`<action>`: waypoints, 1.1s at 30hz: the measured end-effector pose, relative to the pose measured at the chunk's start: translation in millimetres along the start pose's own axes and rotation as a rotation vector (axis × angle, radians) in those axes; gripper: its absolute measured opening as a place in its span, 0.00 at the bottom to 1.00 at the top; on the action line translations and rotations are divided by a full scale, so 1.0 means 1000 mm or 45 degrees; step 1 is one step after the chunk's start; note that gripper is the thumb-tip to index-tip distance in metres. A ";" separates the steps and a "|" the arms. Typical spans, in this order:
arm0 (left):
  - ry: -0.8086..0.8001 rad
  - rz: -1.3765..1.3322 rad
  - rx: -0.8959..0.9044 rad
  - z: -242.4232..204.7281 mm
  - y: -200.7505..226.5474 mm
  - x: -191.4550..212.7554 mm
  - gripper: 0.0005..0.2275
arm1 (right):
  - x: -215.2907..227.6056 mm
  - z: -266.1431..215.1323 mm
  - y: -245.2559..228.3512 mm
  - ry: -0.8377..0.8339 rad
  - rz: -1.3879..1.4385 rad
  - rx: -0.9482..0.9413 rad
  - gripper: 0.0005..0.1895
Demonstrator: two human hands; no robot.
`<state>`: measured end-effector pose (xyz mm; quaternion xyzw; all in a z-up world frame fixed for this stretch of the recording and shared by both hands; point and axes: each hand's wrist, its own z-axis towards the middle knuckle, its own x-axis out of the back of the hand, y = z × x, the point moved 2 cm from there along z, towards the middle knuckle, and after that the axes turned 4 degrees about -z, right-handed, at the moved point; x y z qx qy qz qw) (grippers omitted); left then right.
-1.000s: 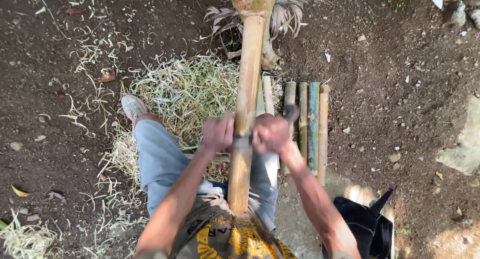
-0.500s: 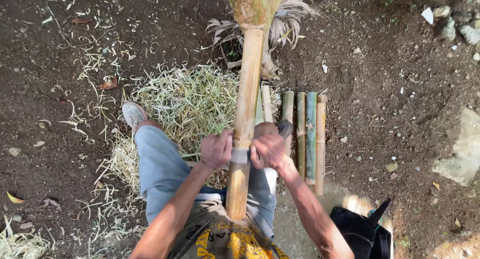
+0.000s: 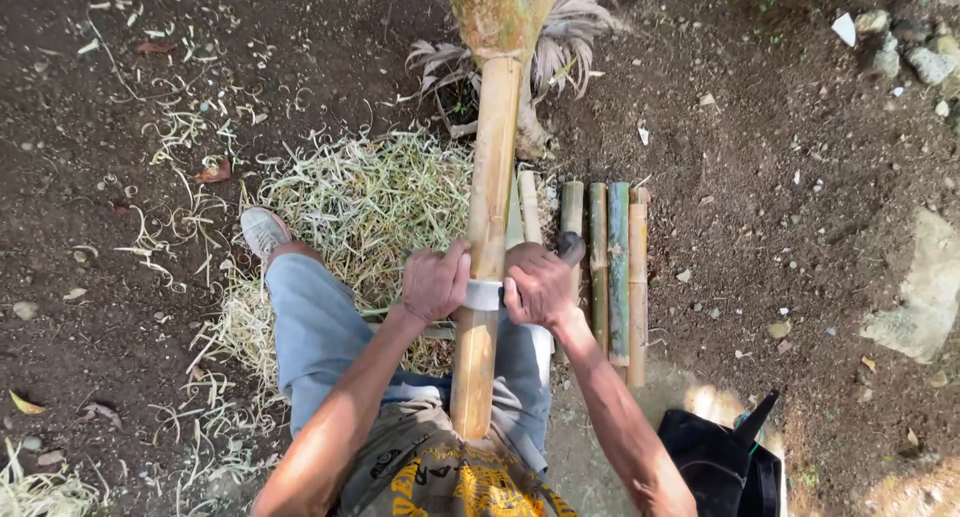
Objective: Using a curved blade tool and a two-handled shaving tool to remove the outer layer of bamboo poles.
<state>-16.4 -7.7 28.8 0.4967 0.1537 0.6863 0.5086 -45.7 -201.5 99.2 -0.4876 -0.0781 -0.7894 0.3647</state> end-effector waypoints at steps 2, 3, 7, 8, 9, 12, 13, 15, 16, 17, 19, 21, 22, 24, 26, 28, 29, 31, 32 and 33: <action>-0.080 0.029 0.136 0.007 -0.002 -0.001 0.08 | 0.002 -0.001 -0.001 0.028 -0.130 -0.006 0.07; -0.080 0.027 0.132 0.018 -0.008 -0.004 0.08 | -0.005 -0.001 0.013 0.030 -0.134 -0.007 0.07; -0.069 0.091 0.040 0.065 -0.037 -0.015 0.08 | -0.025 0.012 0.058 -0.104 -0.209 -0.157 0.09; -0.066 0.094 0.031 0.079 -0.046 -0.016 0.09 | -0.028 0.020 0.067 -0.108 -0.304 -0.157 0.10; -0.060 0.097 0.029 0.077 -0.043 -0.015 0.09 | -0.025 0.025 0.065 -0.105 -0.305 -0.150 0.10; 0.086 0.129 -0.073 0.065 -0.032 -0.011 0.09 | -0.016 0.027 0.055 -0.079 -0.265 -0.106 0.10; -0.006 0.059 0.044 0.058 -0.030 -0.011 0.09 | -0.016 0.022 0.050 -0.097 -0.276 -0.100 0.10; -0.099 -0.010 0.169 0.034 -0.025 -0.009 0.10 | -0.015 0.012 0.036 -0.120 -0.280 -0.092 0.10; -0.033 -0.054 0.183 0.020 -0.020 -0.008 0.10 | -0.015 0.005 0.029 -0.210 -0.269 -0.111 0.12; 0.034 -0.097 0.197 0.006 -0.015 -0.006 0.09 | -0.014 0.000 0.023 -0.300 -0.259 -0.130 0.14; 0.070 -0.134 0.183 -0.029 -0.007 -0.008 0.09 | -0.007 -0.011 -0.002 -0.249 -0.219 -0.028 0.10; 0.106 -0.174 0.169 -0.058 -0.004 -0.012 0.09 | -0.003 -0.020 -0.019 -0.201 -0.180 0.072 0.07; 0.142 -0.178 0.159 -0.066 -0.005 -0.015 0.09 | -0.005 -0.024 -0.023 -0.286 -0.267 0.086 0.08; 0.175 -0.182 0.151 -0.073 -0.009 -0.019 0.08 | -0.007 -0.024 -0.022 -0.373 -0.354 0.096 0.10; 0.213 -0.180 0.128 -0.069 -0.012 -0.021 0.08 | -0.006 -0.019 -0.016 -0.324 -0.285 0.123 0.10; 0.135 -0.181 0.226 -0.037 -0.029 -0.025 0.09 | -0.009 -0.003 0.007 -0.248 -0.244 0.165 0.09; 0.056 -0.180 0.322 -0.023 -0.037 -0.028 0.10 | -0.010 0.004 0.017 -0.170 -0.202 0.207 0.09; 0.077 -0.139 0.284 0.003 -0.043 -0.024 0.10 | -0.017 0.014 0.030 -0.273 -0.260 0.115 0.10; 0.103 -0.094 0.247 0.018 -0.045 -0.022 0.10 | -0.020 0.021 0.039 -0.375 -0.314 0.029 0.13; 0.108 -0.096 0.245 0.020 -0.043 -0.023 0.10 | -0.017 0.022 0.039 -0.375 -0.318 0.033 0.13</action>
